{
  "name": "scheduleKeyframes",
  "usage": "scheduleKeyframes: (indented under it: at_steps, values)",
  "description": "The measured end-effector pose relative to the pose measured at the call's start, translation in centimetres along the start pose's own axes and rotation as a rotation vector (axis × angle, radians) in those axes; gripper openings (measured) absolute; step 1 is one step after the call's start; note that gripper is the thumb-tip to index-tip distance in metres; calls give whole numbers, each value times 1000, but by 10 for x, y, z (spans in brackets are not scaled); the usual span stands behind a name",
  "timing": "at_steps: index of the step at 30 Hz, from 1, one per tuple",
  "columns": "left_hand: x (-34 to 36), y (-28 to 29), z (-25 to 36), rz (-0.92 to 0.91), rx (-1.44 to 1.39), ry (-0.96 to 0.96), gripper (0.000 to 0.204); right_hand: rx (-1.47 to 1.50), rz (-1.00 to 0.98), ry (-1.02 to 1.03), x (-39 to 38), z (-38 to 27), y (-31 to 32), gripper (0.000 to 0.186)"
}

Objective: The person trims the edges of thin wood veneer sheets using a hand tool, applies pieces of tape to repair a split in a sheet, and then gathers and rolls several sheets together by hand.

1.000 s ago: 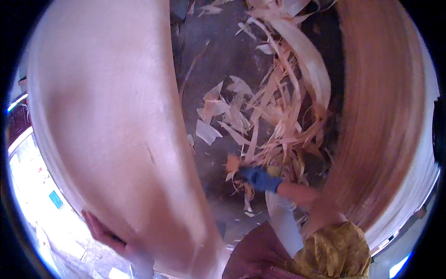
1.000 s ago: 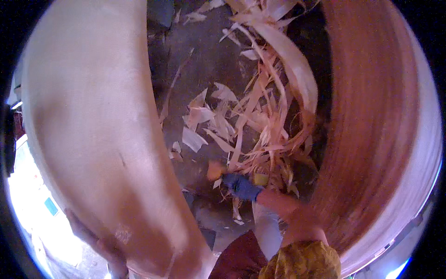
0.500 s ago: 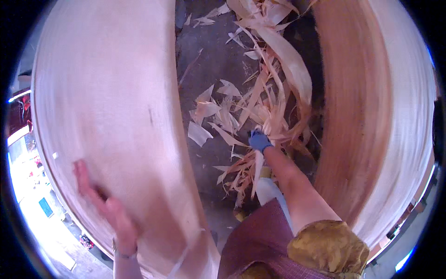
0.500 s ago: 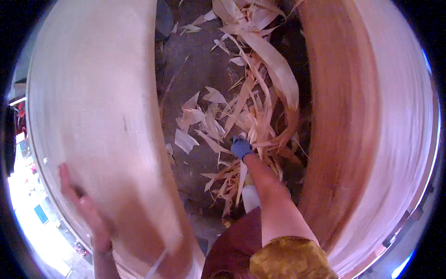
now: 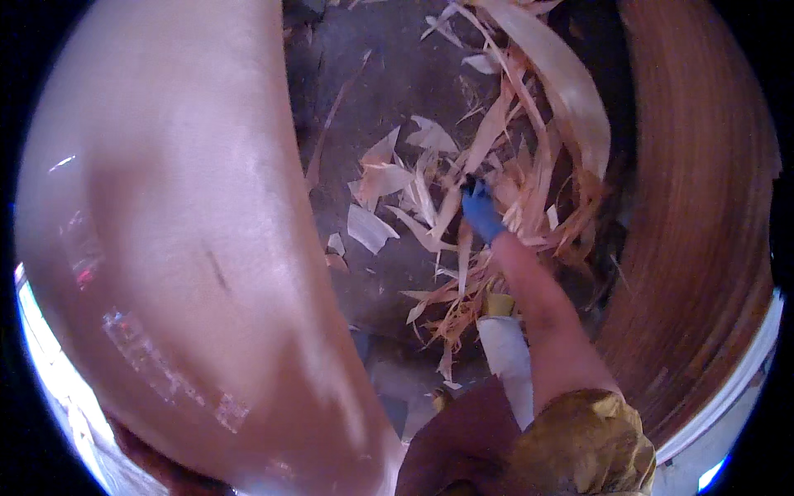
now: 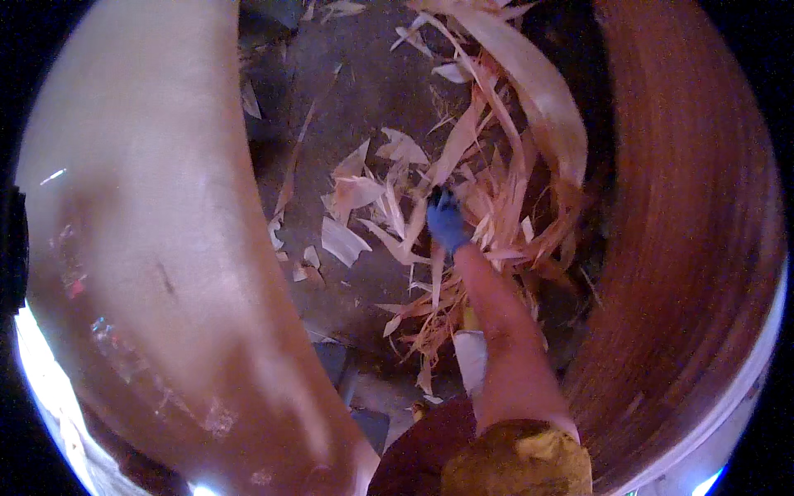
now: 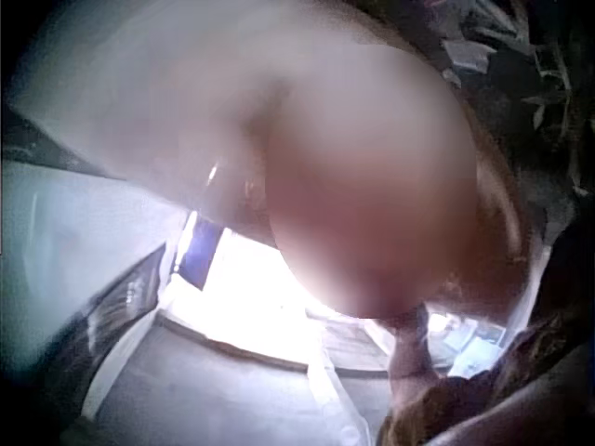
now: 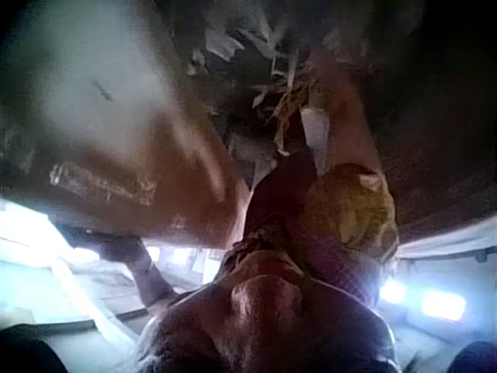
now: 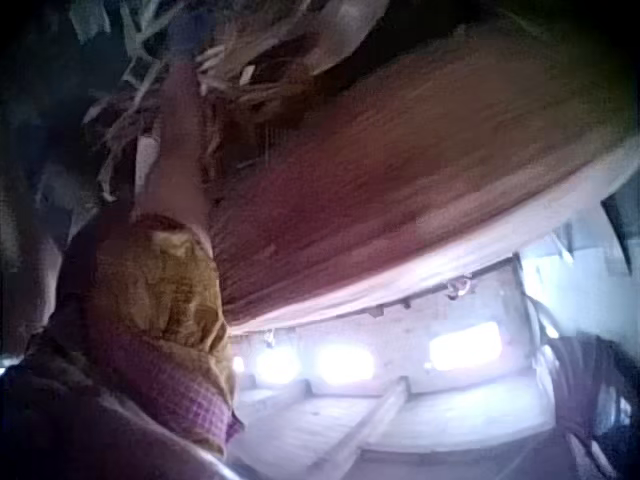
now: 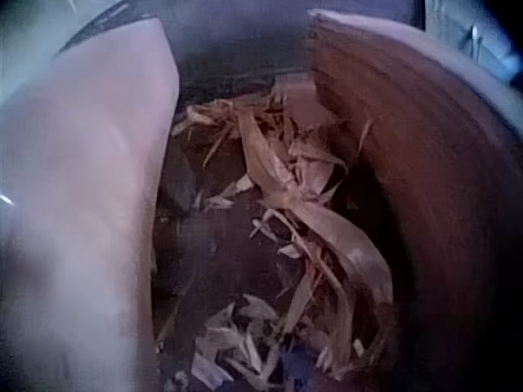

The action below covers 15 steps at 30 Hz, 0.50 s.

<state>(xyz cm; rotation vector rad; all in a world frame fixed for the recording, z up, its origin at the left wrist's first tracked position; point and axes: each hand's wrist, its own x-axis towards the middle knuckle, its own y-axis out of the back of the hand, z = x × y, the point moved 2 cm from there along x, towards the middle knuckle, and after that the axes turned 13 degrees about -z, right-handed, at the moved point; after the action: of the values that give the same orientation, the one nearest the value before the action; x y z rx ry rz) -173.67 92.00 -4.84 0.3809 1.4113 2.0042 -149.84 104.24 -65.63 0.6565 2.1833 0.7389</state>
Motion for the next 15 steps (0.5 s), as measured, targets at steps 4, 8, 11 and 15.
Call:
scheduleKeyframes:
  at_steps: [4,8,11,15]
  values:
    - [-21,28,-11,46,-77,-50,91,1433,-489,-125,-146,-135,126,48]
    - [-28,42,-30,-36,57,-219,84,1669,-657,-251,-258,-196,201,56]
    - [-46,61,-32,-47,128,-250,83,1508,-752,-68,-335,-249,256,62]
    - [-53,75,-15,126,176,-309,74,1631,-735,72,-414,-326,332,63]
